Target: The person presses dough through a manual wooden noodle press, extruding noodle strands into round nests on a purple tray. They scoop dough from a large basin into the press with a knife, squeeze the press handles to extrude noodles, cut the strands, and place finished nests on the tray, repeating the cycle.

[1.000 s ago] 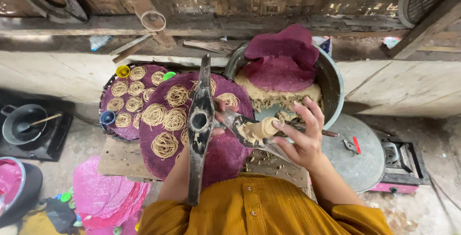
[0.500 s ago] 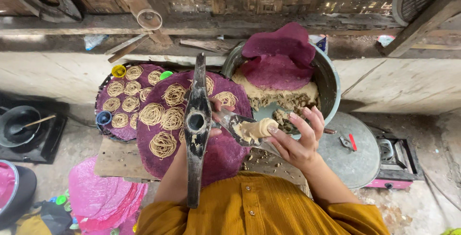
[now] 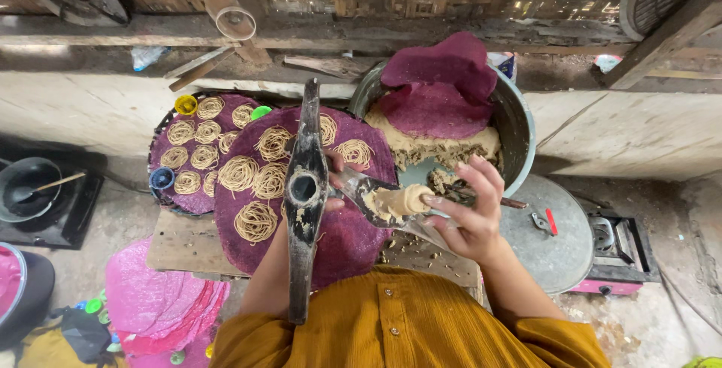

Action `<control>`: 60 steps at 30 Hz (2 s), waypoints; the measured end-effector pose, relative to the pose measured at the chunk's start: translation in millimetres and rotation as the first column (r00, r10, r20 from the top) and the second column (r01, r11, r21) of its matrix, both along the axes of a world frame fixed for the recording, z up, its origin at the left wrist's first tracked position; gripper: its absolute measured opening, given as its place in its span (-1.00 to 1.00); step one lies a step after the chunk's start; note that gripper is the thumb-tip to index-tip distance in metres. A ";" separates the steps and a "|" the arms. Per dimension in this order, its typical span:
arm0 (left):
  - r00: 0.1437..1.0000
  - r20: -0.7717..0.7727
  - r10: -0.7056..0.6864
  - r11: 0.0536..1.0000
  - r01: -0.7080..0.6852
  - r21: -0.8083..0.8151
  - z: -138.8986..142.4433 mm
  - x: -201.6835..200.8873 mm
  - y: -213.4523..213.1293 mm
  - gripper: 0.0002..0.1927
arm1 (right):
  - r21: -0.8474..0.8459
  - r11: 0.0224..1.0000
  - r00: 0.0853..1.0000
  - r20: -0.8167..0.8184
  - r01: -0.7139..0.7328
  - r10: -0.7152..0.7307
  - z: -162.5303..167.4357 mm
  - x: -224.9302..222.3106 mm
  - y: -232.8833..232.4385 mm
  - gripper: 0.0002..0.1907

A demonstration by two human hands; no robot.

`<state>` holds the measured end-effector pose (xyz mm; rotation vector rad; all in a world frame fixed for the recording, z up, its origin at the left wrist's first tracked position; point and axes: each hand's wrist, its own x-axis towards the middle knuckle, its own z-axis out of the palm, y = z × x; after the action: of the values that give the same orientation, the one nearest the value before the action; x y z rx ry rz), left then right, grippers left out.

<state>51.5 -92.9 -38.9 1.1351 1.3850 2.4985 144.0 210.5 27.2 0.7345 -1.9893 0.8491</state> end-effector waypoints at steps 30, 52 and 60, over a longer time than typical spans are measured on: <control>1.000 -0.009 -0.002 0.988 0.003 0.156 16.2 -4.1 5.6 -0.61 | -0.045 0.994 0.749 0.654 -0.101 0.106 -26.8 -75.7 75.3 -0.32; 0.925 0.325 -0.197 0.980 0.173 0.100 17.1 10.5 -4.1 -0.55 | 0.770 0.239 0.256 0.461 -0.591 -0.850 -122.1 -126.9 135.0 -0.77; 0.889 0.418 -0.186 0.979 0.134 0.151 29.6 12.7 -3.3 -0.54 | 0.681 0.511 0.333 0.717 -0.525 -0.613 -178.4 -126.0 62.6 -0.80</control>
<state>64.2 -96.2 -9.3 0.6177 0.9932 2.5281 18.1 273.1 -151.1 0.6940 -3.7263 -0.0642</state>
